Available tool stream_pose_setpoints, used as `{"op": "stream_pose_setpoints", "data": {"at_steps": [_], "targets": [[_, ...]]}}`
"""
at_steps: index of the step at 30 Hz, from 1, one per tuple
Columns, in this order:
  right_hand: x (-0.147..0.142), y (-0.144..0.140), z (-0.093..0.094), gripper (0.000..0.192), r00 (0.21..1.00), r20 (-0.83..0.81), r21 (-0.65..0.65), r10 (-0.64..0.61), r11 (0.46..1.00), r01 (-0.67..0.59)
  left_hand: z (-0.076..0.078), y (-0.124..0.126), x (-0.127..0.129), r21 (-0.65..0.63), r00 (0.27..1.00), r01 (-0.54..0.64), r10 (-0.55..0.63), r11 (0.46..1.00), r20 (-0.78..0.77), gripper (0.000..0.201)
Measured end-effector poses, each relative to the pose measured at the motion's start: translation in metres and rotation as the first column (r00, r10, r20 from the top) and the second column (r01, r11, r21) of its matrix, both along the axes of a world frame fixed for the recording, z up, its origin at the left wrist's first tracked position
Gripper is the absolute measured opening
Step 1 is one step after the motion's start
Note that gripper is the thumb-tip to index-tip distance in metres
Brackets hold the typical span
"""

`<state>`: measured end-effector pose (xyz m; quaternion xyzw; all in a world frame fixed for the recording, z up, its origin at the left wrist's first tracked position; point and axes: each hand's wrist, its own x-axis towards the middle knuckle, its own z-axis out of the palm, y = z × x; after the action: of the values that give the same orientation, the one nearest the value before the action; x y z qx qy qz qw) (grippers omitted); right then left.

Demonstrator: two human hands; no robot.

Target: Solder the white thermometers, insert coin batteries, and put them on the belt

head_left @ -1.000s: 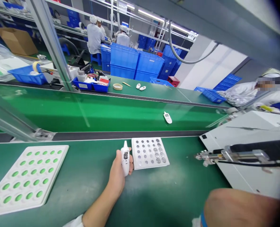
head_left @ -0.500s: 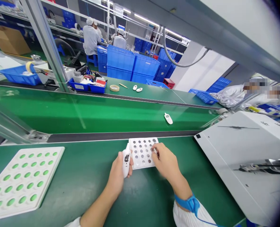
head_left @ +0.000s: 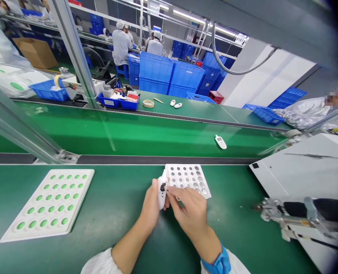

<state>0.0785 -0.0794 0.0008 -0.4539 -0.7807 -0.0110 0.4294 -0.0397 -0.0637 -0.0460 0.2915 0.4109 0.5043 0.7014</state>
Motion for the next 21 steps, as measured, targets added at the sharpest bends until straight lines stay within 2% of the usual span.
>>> {"op": "stream_pose_setpoints", "data": {"at_steps": [5,12,17,21], "targets": [[-0.004,0.002,-0.005,0.032,0.999,0.045,0.071,0.022,0.997,-0.025,0.005,-0.001,0.001,-0.002,1.000,-0.016,0.016,1.000,-0.007,0.065],[-0.003,0.000,-0.006,0.034,0.998,0.062,0.108,0.021,0.994,-0.027,0.014,-0.002,0.000,0.008,1.000,-0.017,0.017,1.000,-0.023,0.067],[-0.004,0.000,-0.007,0.033,0.999,0.032,0.075,0.028,0.997,-0.031,0.018,-0.004,0.000,0.037,0.999,-0.020,0.021,0.999,-0.030,0.063],[-0.006,-0.002,-0.011,0.026,0.998,-0.055,-0.016,0.030,0.999,-0.031,0.016,-0.006,-0.002,0.087,0.999,-0.020,0.024,0.996,-0.045,0.058]]}}
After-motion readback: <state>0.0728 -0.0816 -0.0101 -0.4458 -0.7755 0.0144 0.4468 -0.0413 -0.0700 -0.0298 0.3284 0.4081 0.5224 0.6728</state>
